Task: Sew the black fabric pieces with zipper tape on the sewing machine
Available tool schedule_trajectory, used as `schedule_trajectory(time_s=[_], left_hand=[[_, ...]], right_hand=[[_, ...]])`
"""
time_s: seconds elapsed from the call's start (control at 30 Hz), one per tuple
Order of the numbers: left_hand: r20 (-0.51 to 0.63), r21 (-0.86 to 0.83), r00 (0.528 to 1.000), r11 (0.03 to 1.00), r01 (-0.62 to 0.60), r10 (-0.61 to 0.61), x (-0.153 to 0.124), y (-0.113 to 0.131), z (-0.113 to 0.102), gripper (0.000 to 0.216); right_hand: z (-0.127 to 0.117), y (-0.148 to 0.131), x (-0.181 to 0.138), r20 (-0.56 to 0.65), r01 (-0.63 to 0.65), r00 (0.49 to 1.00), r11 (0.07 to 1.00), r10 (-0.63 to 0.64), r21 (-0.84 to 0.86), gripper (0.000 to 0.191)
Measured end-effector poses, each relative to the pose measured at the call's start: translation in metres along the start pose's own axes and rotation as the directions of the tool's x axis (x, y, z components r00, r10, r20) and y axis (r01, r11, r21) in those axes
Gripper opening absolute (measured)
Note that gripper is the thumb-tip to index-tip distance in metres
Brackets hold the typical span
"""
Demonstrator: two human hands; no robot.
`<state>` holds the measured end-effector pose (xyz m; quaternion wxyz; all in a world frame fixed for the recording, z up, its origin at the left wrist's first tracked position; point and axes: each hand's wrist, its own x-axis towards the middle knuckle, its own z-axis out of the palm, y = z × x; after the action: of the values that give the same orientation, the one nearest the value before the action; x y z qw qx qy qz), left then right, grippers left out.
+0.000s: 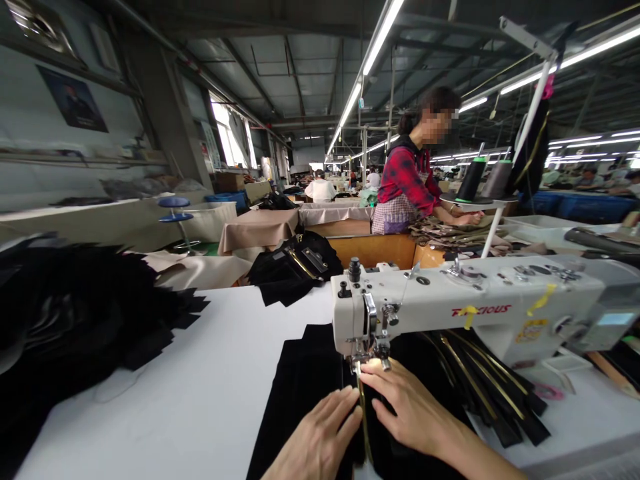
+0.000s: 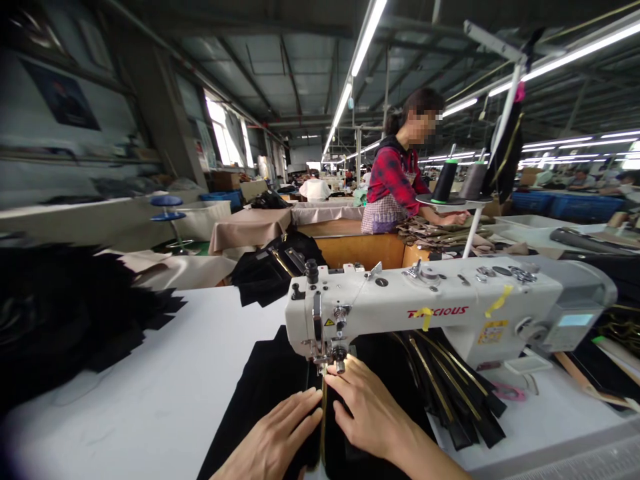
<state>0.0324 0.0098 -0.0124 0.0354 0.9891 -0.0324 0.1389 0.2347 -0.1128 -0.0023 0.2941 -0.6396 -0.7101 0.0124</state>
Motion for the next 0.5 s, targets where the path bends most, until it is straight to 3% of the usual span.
schedule_trajectory(time_s=[0.23,0.5], left_hand=[[0.101,-0.041,0.994,0.998,0.04,-0.035,-0.001,-0.001,0.0,0.084],[0.066,-0.094,0.994,0.991,0.094,-0.088,0.002,-0.002,-0.01,0.088]], right_hand=[[0.001,-0.007,-0.003,-0.015,0.026,1.0,1.0,-0.026,0.011,0.043],[0.005,0.007,0.006,-0.074,0.061,0.995,0.998,-0.063,-0.022,0.044]])
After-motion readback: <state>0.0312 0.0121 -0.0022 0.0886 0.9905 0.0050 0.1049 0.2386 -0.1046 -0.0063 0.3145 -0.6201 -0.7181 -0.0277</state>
